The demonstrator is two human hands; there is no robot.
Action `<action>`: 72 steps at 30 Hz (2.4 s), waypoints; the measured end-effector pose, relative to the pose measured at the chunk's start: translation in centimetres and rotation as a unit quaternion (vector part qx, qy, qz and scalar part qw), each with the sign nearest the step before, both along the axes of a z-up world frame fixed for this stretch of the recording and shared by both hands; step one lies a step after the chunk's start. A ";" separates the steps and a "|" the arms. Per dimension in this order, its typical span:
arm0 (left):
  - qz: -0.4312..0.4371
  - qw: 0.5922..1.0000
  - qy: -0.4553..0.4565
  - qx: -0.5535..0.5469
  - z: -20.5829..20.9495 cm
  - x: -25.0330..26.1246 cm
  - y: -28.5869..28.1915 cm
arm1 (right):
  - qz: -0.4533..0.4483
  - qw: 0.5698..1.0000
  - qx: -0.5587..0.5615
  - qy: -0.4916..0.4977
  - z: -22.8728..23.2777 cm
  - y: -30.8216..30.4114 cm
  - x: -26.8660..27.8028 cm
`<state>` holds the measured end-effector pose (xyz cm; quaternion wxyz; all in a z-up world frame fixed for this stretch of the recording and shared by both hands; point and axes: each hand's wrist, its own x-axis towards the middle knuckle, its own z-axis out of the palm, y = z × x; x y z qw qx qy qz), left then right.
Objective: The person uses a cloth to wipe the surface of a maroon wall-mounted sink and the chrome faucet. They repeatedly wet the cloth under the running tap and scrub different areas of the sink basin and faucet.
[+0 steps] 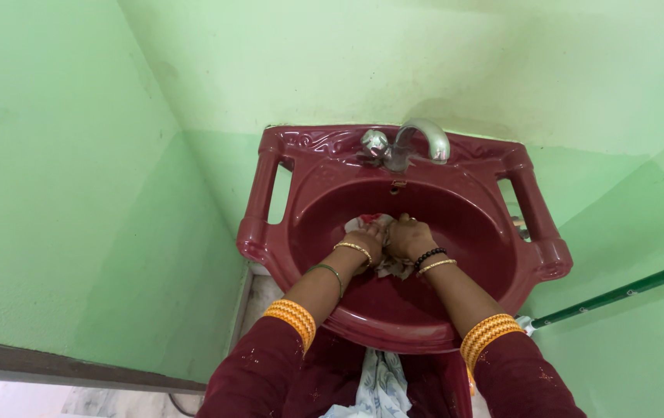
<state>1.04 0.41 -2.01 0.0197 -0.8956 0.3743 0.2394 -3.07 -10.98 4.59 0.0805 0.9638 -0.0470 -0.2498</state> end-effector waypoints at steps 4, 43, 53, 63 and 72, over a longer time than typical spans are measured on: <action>-0.045 0.999 -0.027 0.012 -0.8 0.2 -0.1 | 0.074 0.997 0.002 -0.003 -1.2 -0.6 0.5; -0.024 0.996 0.009 0.083 2.3 -3.1 -0.9 | -0.011 0.988 0.151 0.014 3.5 0.1 -0.9; -0.007 0.997 0.071 0.031 1.5 -2.4 -0.6 | 0.054 0.997 -0.037 -0.044 2.0 0.9 -0.9; -0.002 0.998 0.054 0.027 0.6 -0.9 -0.9 | 0.146 0.979 0.093 -0.110 1.1 -1.8 -0.7; 0.051 0.986 -0.159 0.008 -0.1 -0.6 0.1 | 0.299 0.879 0.066 -0.364 3.5 0.4 -0.8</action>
